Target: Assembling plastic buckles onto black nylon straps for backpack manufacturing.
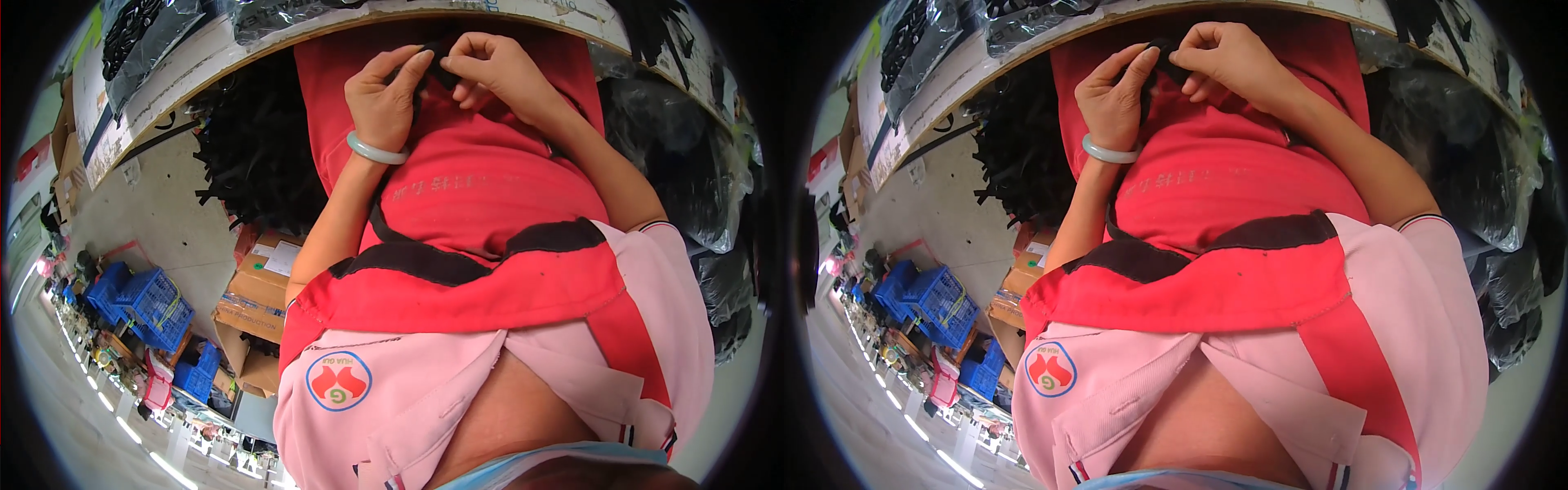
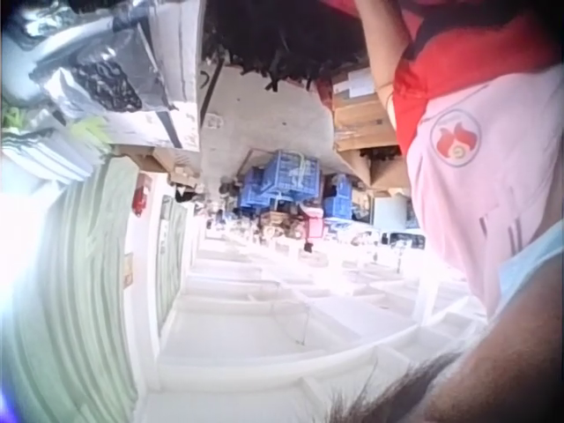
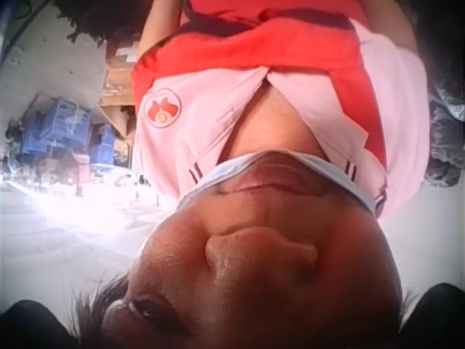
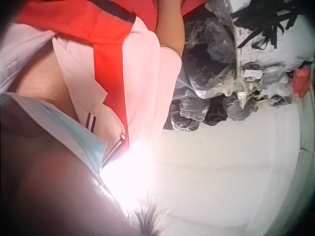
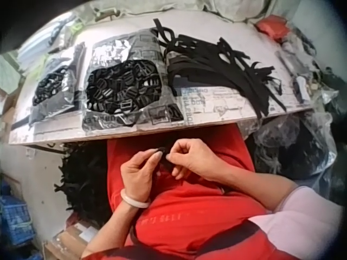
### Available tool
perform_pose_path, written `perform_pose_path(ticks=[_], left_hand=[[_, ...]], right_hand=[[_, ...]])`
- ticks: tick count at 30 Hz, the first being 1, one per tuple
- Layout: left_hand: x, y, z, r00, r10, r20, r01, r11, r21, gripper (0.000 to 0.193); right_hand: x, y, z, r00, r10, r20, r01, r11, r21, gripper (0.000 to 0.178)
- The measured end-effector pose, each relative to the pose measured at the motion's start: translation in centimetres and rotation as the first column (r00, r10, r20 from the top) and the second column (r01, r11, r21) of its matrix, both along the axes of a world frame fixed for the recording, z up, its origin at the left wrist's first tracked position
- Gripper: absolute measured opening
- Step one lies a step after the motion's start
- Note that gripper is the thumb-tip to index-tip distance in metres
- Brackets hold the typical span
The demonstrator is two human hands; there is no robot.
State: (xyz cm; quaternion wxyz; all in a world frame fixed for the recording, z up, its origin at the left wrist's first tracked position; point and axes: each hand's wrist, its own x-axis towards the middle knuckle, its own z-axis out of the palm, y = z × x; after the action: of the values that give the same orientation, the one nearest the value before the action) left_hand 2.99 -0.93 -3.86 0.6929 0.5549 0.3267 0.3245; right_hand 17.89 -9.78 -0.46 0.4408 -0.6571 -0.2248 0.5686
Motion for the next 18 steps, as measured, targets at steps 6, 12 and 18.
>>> perform_pose_path(ticks=[6,12,18], left_hand=[[-0.1,0.2,0.5,0.999,0.043,0.004,-0.043,0.999,-0.008,0.012],[0.0,0.3,-0.3,0.997,0.053,0.063,-0.054,0.998,0.025,0.011],[-0.9,1.0,0.1,0.998,0.001,0.058,-0.003,0.999,0.032,0.011]], right_hand=[[-0.8,0.3,-0.1,0.961,-0.128,-0.244,0.153,0.984,0.089,0.019],[-1.2,0.3,-0.6,0.949,-0.139,-0.282,0.164,0.984,0.066,0.020],[-1.3,1.0,-0.4,0.921,-0.243,-0.304,0.308,0.932,0.188,0.023]])
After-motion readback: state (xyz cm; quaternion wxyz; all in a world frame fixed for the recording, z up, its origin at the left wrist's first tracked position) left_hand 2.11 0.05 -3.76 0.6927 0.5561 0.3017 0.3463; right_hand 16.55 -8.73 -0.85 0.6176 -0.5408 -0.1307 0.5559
